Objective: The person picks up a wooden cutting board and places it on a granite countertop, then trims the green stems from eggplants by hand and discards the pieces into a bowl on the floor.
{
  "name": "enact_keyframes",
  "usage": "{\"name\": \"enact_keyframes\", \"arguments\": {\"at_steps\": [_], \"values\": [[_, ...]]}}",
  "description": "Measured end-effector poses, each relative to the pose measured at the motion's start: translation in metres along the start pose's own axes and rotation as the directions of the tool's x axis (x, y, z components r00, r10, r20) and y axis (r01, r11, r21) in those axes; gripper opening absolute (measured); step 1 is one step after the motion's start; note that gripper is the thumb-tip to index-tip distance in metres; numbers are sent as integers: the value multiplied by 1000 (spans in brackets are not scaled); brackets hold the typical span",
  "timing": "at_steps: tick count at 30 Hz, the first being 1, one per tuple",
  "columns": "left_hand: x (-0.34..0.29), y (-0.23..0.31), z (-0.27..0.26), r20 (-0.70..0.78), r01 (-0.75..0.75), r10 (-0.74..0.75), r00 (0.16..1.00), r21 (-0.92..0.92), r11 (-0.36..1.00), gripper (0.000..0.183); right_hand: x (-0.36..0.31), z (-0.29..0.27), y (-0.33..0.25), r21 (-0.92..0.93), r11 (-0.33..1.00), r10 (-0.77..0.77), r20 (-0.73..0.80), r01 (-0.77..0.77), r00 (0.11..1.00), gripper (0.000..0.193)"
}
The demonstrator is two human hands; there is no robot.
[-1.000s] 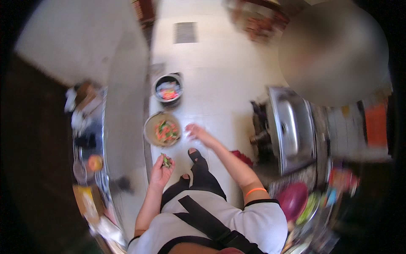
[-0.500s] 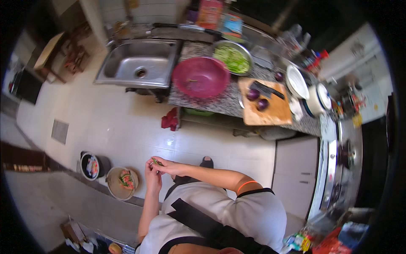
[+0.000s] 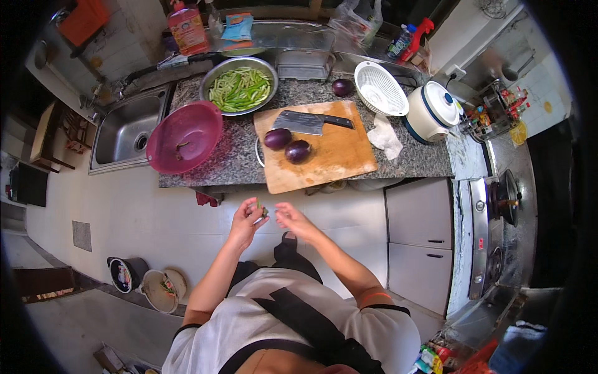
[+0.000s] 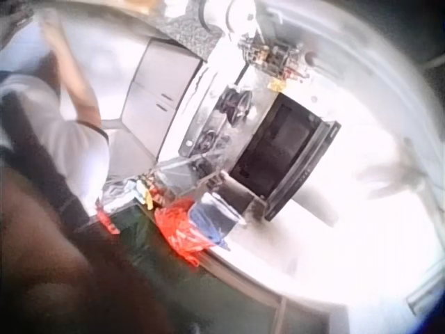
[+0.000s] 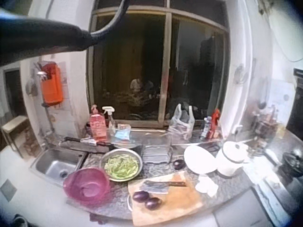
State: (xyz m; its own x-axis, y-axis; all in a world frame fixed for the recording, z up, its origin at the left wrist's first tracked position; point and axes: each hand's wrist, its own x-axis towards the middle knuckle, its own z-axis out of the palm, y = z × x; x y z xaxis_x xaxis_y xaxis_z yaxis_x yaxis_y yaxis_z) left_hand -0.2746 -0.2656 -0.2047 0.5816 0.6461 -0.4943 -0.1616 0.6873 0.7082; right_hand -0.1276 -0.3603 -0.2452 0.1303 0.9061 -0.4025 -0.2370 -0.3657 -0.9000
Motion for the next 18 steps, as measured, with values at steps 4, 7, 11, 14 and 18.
{"name": "enact_keyframes", "arguments": {"at_steps": [4,7,11,14,18], "values": [[54,-6,39,92,-295,287,954,480,826,29,-1,-70,-14,17,1000,0,-86,2,996,32],[99,9,56,216,-467,469,857,710,527,28,5,-104,-18,27,999,-15,-140,19,990,31],[163,41,68,266,-528,551,791,753,394,23,16,-135,-30,31,999,-24,-190,31,982,30],[206,67,74,281,-487,613,738,851,196,22,35,-166,-36,-7,1000,-24,-216,23,976,27],[268,64,58,238,-458,690,684,876,152,20,74,-218,-77,-131,991,-50,-339,5,940,27]]}}
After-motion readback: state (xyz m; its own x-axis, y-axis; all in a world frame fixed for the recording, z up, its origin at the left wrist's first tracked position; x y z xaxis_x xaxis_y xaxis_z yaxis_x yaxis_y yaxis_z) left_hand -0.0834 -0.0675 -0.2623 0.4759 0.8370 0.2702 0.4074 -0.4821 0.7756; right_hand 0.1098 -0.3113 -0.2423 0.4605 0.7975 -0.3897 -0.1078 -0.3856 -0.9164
